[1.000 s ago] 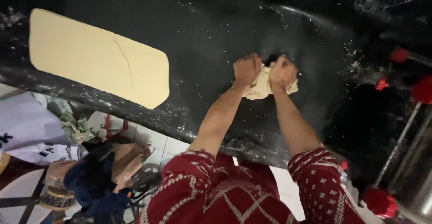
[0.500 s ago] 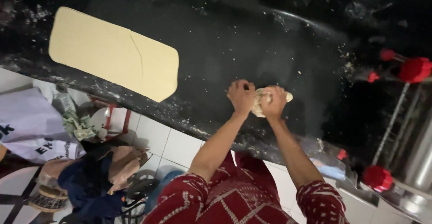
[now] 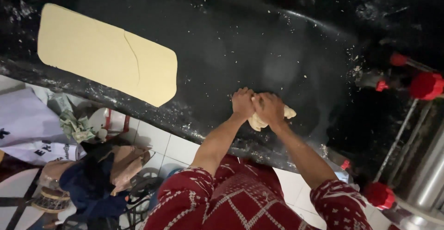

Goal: Kneading a small piece of dough on a black work surface in a bakery.

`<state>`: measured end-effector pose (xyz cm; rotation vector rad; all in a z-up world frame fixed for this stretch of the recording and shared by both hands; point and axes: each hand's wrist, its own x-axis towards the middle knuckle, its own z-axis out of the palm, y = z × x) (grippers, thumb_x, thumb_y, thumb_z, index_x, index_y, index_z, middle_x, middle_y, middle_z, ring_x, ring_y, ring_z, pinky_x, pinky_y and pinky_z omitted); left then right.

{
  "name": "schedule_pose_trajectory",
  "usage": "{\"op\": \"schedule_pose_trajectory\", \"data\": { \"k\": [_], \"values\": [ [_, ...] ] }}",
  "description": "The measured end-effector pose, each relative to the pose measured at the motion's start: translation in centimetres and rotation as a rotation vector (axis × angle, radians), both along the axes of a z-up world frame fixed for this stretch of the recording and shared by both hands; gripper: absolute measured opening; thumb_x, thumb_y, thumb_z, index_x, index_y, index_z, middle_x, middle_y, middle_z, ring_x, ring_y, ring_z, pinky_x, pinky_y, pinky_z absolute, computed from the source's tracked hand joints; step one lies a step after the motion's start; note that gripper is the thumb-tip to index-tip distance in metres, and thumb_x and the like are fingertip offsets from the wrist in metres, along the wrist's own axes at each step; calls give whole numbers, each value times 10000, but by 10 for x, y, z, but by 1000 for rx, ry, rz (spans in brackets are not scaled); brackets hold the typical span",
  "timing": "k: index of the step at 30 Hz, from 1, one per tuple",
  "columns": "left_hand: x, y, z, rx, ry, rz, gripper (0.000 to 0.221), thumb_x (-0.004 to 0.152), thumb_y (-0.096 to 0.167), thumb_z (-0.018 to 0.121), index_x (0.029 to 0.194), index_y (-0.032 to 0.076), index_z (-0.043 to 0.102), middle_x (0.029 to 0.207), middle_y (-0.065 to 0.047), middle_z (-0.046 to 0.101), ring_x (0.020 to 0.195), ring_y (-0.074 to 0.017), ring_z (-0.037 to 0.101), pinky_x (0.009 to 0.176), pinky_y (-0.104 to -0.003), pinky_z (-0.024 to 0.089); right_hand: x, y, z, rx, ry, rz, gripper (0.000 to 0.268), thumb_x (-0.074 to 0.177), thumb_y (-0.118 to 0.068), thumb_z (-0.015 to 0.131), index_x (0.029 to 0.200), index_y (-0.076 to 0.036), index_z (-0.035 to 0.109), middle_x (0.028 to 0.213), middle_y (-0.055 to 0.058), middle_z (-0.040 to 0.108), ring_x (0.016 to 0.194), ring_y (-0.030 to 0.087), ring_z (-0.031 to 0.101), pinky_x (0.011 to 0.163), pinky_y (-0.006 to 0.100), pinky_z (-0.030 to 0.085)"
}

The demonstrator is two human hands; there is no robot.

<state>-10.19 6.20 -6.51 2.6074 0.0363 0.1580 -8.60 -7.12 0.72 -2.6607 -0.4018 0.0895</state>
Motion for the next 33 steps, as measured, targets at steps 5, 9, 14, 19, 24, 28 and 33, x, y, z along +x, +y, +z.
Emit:
{"op": "schedule_pose_trajectory", "data": {
  "k": [5,9,14,19,24,28,33],
  "values": [
    [21,2,-19,56,-27,-31,414,922,447,458,686,172,657,628,-17,583,641,-236,650,569,-377,507,26,-3,-25,-15,244,-82,482,1066,-502,441,970,-141,746,902,106,746,864,341,736,781,496,579],
    [29,6,-6,47,63,-138,394,882,472,458,700,190,666,633,-12,628,642,-248,681,553,-376,511,50,0,-29,45,407,-224,553,1059,-557,414,860,-157,738,836,101,754,878,382,734,801,523,558],
    [43,8,34,-6,73,-159,441,908,425,409,643,172,655,596,-52,642,590,-275,690,551,-387,501,68,5,-15,200,348,-582,537,1019,-590,496,888,-159,787,867,142,752,973,437,695,891,537,522],
    [71,5,67,-9,-34,-150,424,923,423,422,702,182,692,658,-32,689,665,-275,723,626,-399,551,58,-3,-8,363,2,-655,386,1013,-399,613,814,-91,736,743,206,689,832,491,666,729,570,472],
    [72,2,84,-60,-57,80,392,981,458,429,792,193,647,670,-30,671,677,-248,712,630,-393,550,35,-1,-13,584,-380,-332,305,1007,-174,682,714,-149,600,608,60,566,608,285,614,618,343,472],
    [46,5,84,-80,92,308,366,1008,402,402,818,161,601,655,-52,629,664,-269,702,595,-401,538,4,-8,-8,408,-218,-249,40,945,-127,703,939,-114,666,908,40,583,937,291,658,799,415,533],
    [16,-23,70,-5,-77,388,415,962,382,530,1312,171,602,1367,-154,543,1416,-379,420,1088,-582,294,9,-8,0,39,-199,-85,365,934,-207,724,1274,-116,627,1317,155,528,1398,417,408,1096,611,352]
  ]
}}
